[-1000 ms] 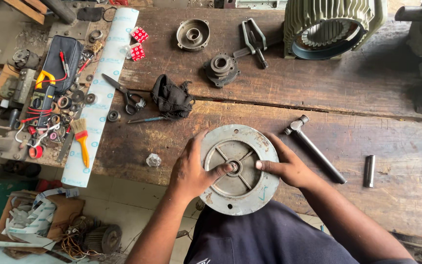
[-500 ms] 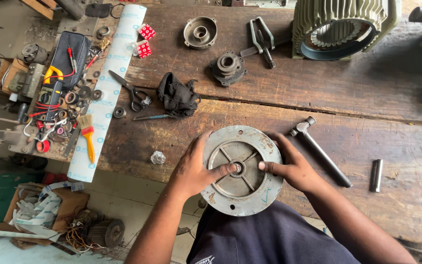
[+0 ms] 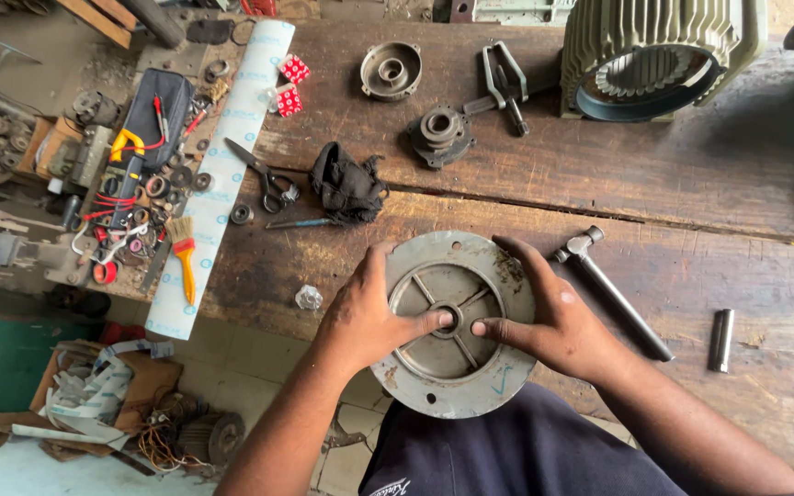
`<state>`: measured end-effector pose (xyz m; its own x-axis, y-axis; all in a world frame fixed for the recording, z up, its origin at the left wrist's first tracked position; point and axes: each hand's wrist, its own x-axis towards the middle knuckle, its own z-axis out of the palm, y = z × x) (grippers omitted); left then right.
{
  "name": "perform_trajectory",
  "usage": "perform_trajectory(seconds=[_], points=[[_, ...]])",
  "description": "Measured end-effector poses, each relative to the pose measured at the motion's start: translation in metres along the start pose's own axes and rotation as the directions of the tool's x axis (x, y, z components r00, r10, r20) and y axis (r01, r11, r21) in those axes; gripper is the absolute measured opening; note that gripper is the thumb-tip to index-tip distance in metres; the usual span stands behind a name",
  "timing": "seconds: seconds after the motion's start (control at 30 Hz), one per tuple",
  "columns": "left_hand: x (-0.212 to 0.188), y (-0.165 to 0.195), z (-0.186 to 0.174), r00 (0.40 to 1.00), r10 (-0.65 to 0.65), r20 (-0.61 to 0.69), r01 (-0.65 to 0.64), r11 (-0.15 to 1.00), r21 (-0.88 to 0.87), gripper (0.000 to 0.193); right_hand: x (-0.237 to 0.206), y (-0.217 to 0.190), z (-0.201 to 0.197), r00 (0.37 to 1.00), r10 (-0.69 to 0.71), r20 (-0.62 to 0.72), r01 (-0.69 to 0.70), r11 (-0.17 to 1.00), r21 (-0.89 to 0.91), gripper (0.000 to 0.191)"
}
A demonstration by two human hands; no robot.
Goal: The person uses a punch and hammer to tap a motor rotor shaft, then fits the rotor into a cast end-bell housing and presses it into place by hand. They then pick up a finned motor housing and wipe it clean with a black cloth.
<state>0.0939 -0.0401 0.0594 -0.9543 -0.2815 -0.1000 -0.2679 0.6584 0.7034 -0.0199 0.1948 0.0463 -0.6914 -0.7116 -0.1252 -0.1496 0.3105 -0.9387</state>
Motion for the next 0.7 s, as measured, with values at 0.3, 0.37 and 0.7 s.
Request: perform_trajectory(seconds=[0.3,0.37,0.7], points=[[-0.001,-0.016,0.017,0.993,-0.014,0.114,0.013,1.000,0.011,0.122,0.010,0.022,0.009,1.000,-0.006,0.015,0.005,0.993,0.122,0.092],[-0.001,-0.020,0.018,0.991,-0.035,0.132,0.029,0.998,0.047,0.126,0.008,0.026,0.009,1.000,-0.001,0.014,0.000,0.996,0.089,0.092],[-0.014,-0.021,0.031,0.991,0.131,0.027,-0.133,0.941,0.312,0.132,0.003,0.023,0.008,1.000,0.001,-0.006,-0.001,1.000,0.017,0.089]])
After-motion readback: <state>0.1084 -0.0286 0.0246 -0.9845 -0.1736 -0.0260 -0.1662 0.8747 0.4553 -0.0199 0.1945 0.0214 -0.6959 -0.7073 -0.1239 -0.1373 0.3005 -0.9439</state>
